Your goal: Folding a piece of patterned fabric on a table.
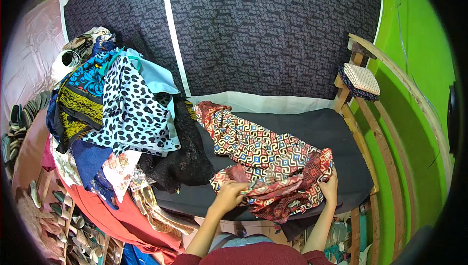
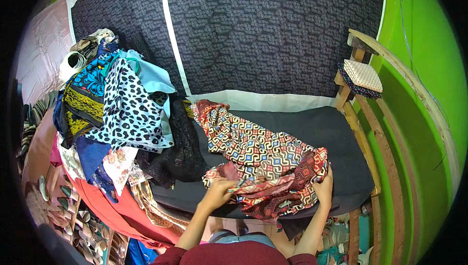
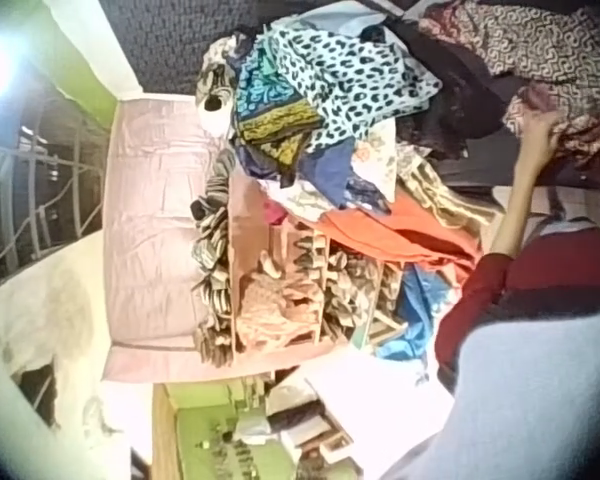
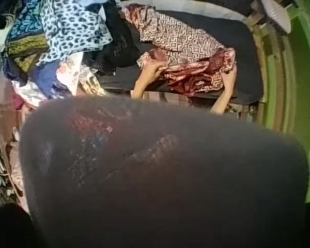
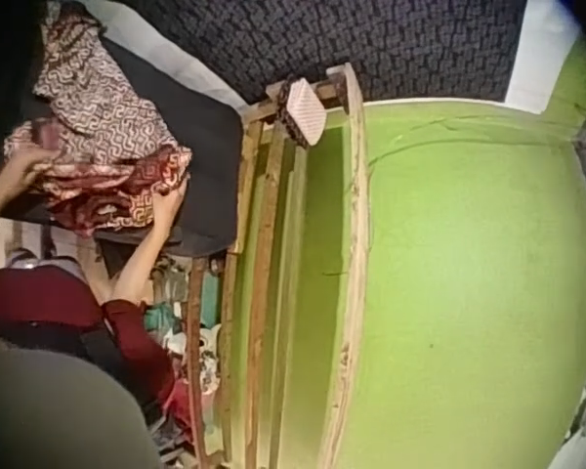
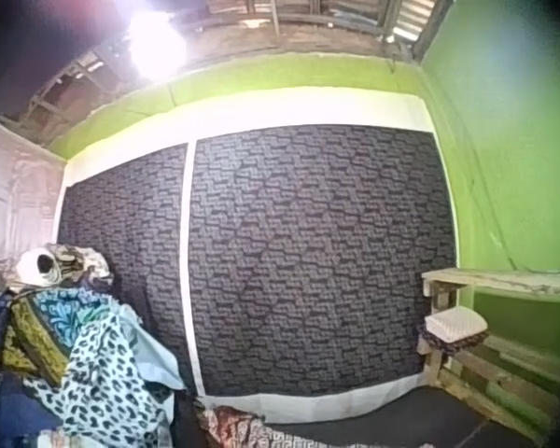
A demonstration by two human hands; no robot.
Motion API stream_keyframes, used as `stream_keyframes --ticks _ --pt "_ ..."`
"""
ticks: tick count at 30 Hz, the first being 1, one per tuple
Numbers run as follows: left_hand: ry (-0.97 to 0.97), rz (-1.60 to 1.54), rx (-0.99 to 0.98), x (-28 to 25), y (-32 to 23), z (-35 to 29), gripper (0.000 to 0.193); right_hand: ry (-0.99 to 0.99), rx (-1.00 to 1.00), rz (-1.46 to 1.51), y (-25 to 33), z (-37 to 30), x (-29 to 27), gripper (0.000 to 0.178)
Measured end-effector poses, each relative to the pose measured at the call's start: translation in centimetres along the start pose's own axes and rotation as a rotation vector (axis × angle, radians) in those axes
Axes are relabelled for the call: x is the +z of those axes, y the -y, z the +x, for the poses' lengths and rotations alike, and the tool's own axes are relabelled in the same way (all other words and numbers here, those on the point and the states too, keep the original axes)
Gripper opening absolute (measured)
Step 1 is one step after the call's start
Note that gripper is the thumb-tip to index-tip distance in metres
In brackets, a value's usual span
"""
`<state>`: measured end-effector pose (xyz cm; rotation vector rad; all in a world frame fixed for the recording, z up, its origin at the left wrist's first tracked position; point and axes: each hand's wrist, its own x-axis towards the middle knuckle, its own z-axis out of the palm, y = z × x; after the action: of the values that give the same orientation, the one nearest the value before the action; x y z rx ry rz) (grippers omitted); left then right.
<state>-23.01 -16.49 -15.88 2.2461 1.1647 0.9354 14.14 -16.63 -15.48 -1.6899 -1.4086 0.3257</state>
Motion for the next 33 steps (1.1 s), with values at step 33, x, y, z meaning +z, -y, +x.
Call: stream_keyframes --ticks 33 --pt "-0.121 -0.164 -0.411 -13.1 -4.2 -23.3 0.025 -0.088 0.324 0.159 4.7 -21.6 -6.2 0.044"
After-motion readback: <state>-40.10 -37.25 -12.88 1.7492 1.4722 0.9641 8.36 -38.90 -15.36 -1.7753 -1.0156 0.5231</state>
